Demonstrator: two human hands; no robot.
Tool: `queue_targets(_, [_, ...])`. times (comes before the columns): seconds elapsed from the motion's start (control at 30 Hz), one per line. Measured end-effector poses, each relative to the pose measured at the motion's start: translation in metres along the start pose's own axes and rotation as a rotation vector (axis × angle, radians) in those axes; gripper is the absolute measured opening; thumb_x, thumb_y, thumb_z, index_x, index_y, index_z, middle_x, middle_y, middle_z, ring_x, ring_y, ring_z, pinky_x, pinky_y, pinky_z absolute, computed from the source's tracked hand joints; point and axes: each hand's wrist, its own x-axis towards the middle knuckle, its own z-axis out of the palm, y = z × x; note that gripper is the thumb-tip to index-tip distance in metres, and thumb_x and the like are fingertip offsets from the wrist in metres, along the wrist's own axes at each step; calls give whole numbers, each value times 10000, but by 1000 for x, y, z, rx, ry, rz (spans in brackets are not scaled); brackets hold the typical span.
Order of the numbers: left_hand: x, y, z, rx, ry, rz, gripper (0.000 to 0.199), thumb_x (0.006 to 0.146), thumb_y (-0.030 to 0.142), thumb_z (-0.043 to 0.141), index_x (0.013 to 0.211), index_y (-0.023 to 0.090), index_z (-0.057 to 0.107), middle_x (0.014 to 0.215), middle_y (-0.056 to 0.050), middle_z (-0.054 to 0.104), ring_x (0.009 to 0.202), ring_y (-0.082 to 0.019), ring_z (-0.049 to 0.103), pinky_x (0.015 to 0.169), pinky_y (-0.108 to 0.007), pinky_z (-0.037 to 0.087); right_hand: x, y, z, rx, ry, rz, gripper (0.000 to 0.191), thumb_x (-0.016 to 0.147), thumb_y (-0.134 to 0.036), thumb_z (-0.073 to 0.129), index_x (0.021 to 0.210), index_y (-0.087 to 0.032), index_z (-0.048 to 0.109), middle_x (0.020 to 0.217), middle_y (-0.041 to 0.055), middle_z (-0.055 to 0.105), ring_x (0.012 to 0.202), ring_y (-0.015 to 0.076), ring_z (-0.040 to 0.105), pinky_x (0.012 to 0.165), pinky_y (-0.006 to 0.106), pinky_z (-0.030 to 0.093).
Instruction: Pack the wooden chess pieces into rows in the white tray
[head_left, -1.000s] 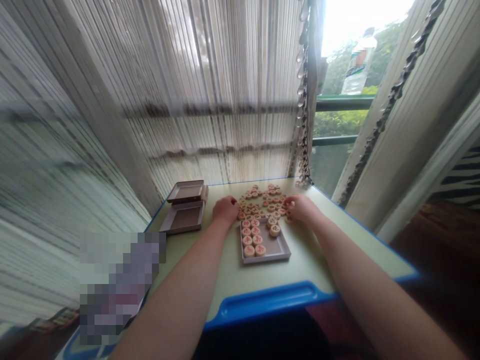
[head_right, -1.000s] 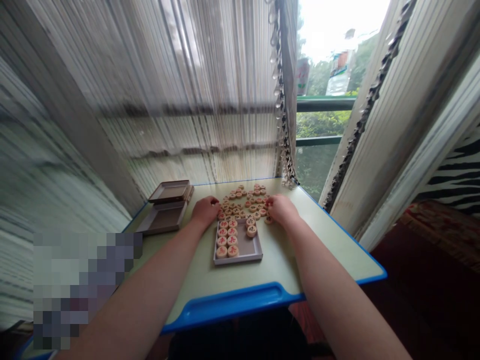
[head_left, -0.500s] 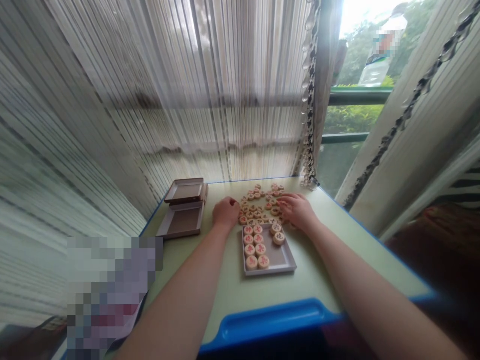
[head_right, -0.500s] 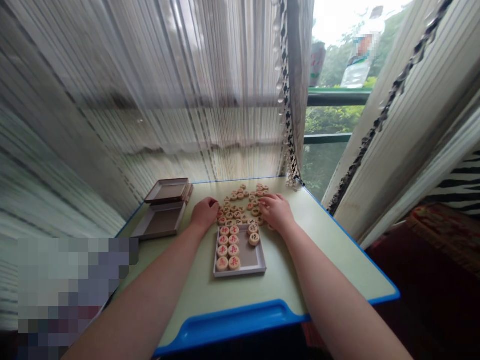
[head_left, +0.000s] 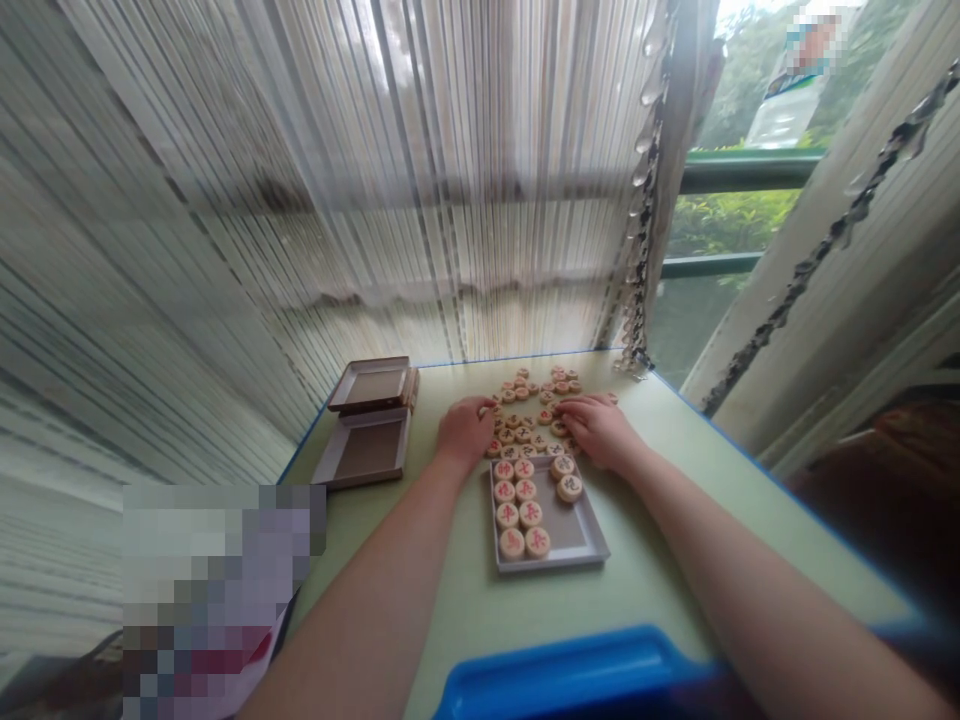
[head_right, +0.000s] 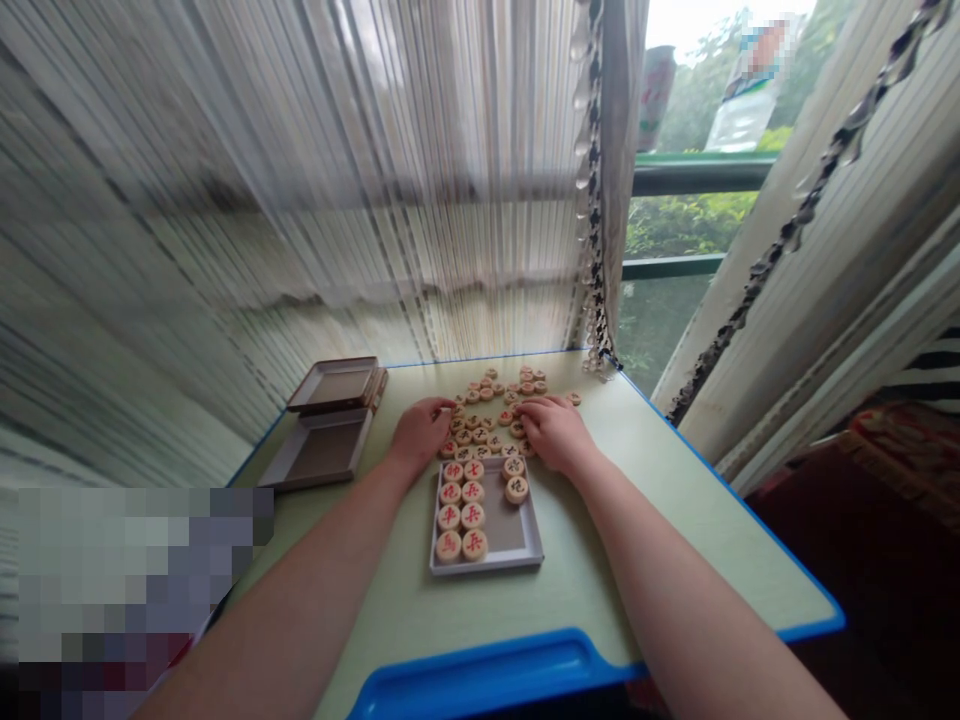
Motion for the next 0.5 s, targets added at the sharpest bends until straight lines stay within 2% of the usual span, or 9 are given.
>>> queue_targets(0.17, [-2,2,0,-36,-60,66,280,765,206,486,940,257,699,1086,29,653,1048,-154,553,962,-253,396,-1,-1,1,17,-18,-35,293,831,-249,463,1045,-239,661,1126,25,637,1058,213,517,949,382,374])
queue_targets(0.3, [-2,3,1,-6,-115,75,276,768,215,487,903,273,721,1169,53,607,1091,-161,525,1018,-262,357,0,-3,-1,31,-13,-55,268,831,-258,467,995,-251,678,1088,20,655,1041,207,527,946,385,370])
queue_targets(0.5, [-1,-1,3,5,-77,127,286,763,213,474,885,277,724,1156,42,608,1063,-161,539,999,-261,383,1,-6,-6,5,-7,-58,230,807,-225,481,874,-231,701,979,22,688,944,195,566,897,342,398])
